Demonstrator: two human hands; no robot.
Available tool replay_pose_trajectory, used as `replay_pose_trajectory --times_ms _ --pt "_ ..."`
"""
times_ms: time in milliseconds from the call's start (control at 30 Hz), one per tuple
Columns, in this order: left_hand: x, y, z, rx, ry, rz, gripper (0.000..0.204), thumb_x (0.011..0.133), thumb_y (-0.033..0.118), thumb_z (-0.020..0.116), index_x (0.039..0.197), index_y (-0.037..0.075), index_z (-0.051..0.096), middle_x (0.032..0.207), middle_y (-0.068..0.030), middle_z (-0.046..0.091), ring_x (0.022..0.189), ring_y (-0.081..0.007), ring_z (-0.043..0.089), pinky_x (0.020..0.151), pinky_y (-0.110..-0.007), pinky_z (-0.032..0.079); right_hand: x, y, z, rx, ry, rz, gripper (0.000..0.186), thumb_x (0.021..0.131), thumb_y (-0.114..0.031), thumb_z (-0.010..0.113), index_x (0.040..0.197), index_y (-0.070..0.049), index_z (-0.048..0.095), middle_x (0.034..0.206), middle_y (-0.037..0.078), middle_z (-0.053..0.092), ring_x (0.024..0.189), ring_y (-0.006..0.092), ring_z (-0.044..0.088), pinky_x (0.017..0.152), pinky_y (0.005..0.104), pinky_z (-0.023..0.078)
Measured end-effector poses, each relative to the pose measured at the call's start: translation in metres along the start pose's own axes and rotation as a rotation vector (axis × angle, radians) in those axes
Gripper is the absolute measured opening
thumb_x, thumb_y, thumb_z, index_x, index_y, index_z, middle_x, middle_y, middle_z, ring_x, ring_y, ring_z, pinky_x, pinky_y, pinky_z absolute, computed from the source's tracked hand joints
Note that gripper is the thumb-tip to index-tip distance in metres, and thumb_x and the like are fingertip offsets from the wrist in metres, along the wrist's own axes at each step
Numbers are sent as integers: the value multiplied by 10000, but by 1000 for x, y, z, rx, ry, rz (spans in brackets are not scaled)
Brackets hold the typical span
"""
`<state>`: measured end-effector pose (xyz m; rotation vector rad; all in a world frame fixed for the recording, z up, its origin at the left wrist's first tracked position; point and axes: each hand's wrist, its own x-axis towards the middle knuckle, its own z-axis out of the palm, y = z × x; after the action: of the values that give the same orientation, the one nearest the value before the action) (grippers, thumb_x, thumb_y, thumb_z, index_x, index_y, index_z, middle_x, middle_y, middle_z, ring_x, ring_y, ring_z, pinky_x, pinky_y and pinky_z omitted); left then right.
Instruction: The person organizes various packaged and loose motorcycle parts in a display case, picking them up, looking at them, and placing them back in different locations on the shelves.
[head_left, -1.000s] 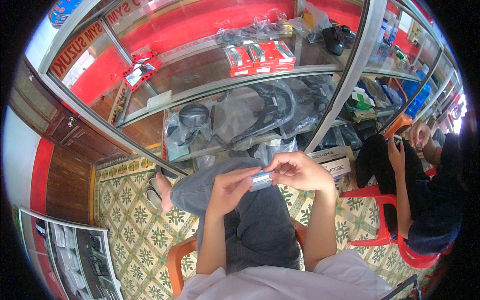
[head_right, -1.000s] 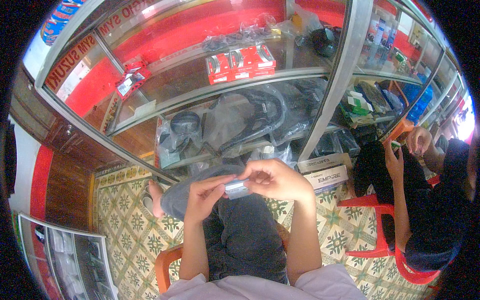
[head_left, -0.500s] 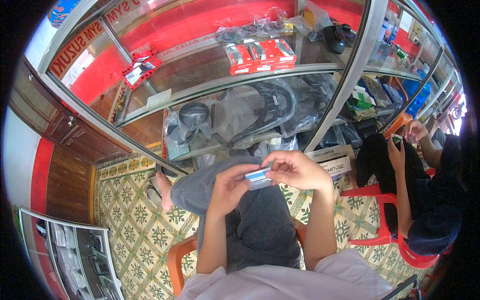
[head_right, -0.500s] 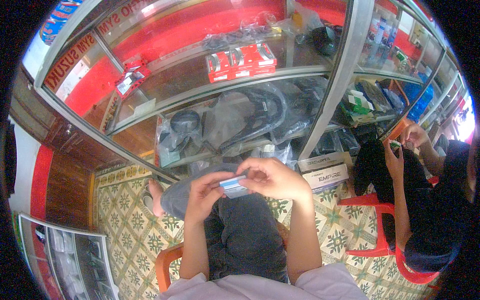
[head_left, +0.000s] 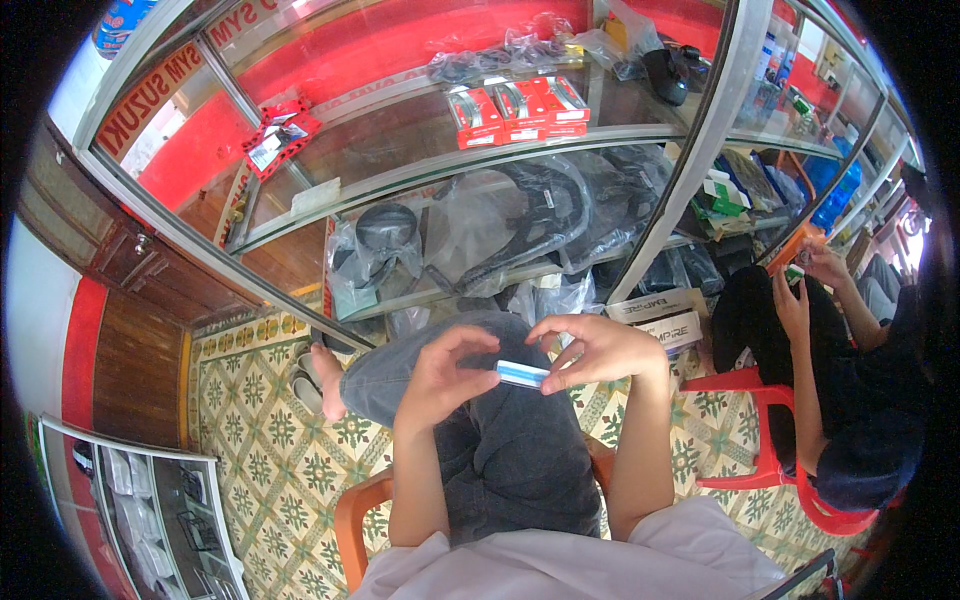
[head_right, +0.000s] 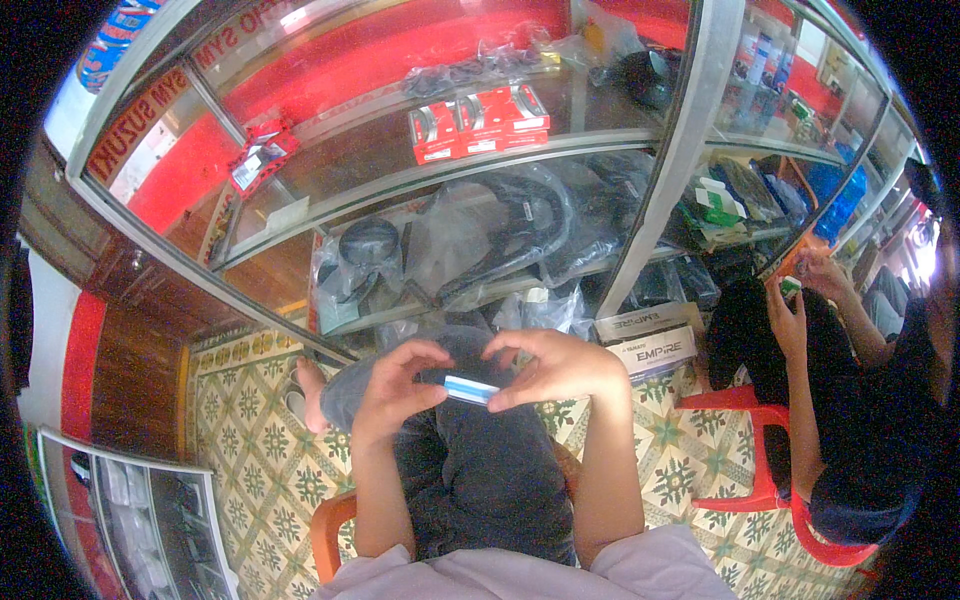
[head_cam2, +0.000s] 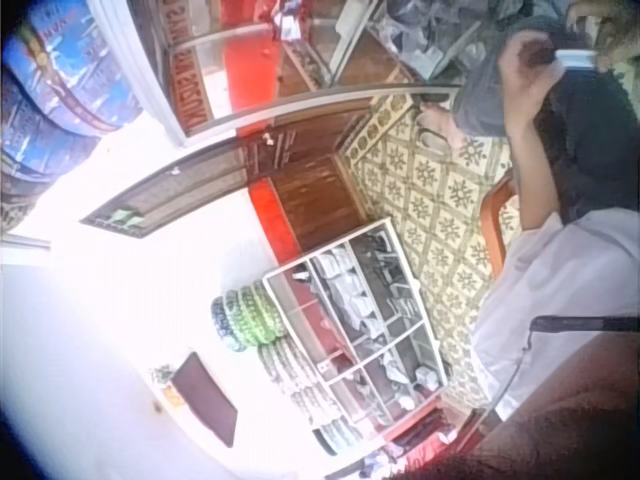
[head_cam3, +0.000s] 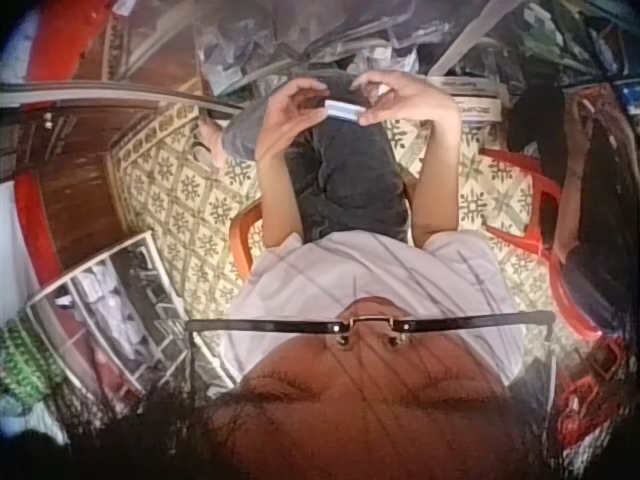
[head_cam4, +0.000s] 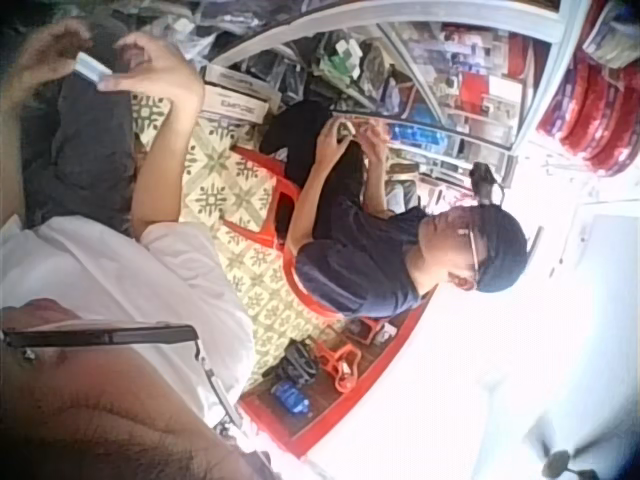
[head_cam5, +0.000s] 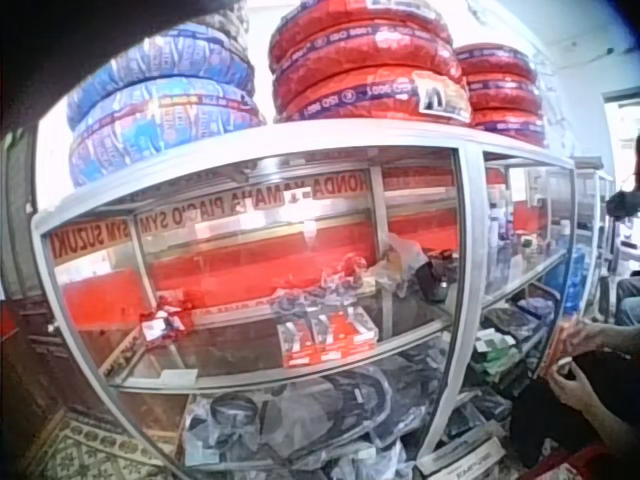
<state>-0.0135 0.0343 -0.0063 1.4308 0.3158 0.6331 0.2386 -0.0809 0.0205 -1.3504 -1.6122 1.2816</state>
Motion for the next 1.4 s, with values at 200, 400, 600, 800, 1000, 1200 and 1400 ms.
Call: replay_pose_trajectory --times_ms 200,400,600,800,1000,1200,1400 --pt "-2 16 4 252 2 18 264 868 -63 715 1122 9 711 1154 -116 665 1102 -202 643 821 -324 589 11 -3 9 127 -113 16 790 770 -165 894 1445 -45 500 1328 146 584 942 191 720 853 309 609" --pt "-15 60 24 581 -79 72 535 759 64 826 1260 79 639 1217 -125 633 1086 -246 654 813 -368 598 18 -11 19 76 -198 -132 824 746 -146 905 1443 -10 487 1335 144 594 1013 186 700 824 308 609" --pt "-6 23 45 833 40 138 661 649 117 882 1224 78 560 1145 -147 613 1053 -357 640 838 -401 544 22 -22 18 -70 -203 40 866 747 -188 901 1461 0 448 1284 163 596 986 205 708 813 314 606" --pt "0 30 48 792 180 161 561 640 44 845 1144 61 598 1082 -162 631 1037 -382 643 838 -431 527 21 -4 21 145 -45 -37 988 794 -229 875 1547 5 279 1318 188 574 988 238 701 831 346 597" --pt "6 14 50 842 276 444 519 648 -31 793 1136 58 641 1168 -156 654 1136 -370 641 923 -439 543 30 -14 34 165 90 -13 1038 784 -153 878 1576 -21 220 1342 166 546 1047 204 652 888 349 573" --pt "7 10 49 836 324 535 570 625 -40 785 1174 49 660 1217 -154 656 1160 -370 637 950 -429 544 33 -26 33 91 130 -62 970 746 -93 879 1530 -34 310 1256 120 582 1139 167 587 881 318 568" --pt "6 12 43 849 300 453 622 640 14 816 1237 60 649 1259 -168 655 1158 -349 650 970 -413 537 29 -23 31 378 82 -159 892 780 -200 863 1495 -14 363 1305 140 581 1110 175 599 853 298 528"
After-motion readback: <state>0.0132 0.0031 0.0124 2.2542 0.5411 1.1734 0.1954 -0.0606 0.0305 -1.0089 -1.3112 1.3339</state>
